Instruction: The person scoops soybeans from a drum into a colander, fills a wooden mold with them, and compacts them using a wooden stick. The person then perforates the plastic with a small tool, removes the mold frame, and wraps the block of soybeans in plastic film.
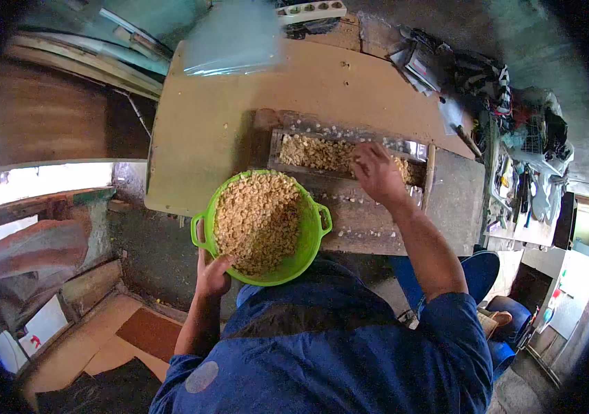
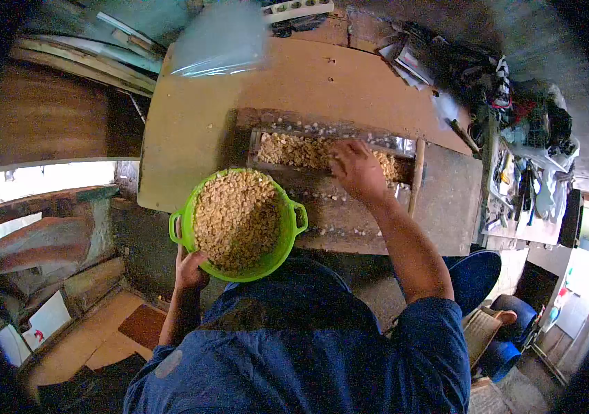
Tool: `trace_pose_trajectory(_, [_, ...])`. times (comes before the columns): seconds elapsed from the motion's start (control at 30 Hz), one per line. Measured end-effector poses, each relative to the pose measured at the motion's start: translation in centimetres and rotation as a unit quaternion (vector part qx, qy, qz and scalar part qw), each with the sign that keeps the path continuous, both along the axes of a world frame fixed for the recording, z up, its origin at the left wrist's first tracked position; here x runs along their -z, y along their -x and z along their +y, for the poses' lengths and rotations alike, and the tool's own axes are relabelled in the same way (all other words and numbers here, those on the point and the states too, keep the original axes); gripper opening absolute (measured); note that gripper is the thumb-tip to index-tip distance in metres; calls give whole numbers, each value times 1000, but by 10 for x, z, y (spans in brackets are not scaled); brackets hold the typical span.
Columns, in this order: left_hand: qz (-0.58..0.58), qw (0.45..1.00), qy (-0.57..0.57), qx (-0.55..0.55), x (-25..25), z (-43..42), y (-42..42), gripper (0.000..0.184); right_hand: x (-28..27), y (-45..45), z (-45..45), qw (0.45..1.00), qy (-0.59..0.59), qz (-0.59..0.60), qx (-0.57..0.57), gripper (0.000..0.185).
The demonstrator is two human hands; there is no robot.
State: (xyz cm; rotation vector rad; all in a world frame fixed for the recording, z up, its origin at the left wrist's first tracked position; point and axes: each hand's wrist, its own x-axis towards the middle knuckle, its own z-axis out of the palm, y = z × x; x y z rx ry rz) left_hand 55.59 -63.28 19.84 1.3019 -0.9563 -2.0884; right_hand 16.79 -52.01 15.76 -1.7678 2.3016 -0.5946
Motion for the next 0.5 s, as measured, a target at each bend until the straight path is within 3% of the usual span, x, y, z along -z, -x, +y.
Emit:
trace_pose_trajectory(0.07, [-1,1000,5,1,-2,0,3,99,-14,2,7,989,-53,-94,104,31])
trace_pose_trajectory(0.2, [46,999,19,13,6,1,1,97,-11,1,8,996,-35,-35,72,31])
trace_pose_trajectory(0.27, [54,998,28,26,40,2,-19,98,-12,-4,3,999,14,-30,2,30])
trace_pose_trajectory(0.3, [-40,990,116,63,76,4,-44,98,-11,-2,4,999,15,-30,3,30])
trace_pose_trajectory(0.37, [-130,965,203,100,69,4,-37,99,-4,4,8,999,14,25,-43,31])
trace_pose_trajectory(0.43, [20,999,13,48,-12,1,11,92,6,18,22,1000,4,16,-13,31])
trace_pose_trajectory(0.5, [16,999,11,48,-3,2,8,92,4,23,30,1000,-6,6,15,32])
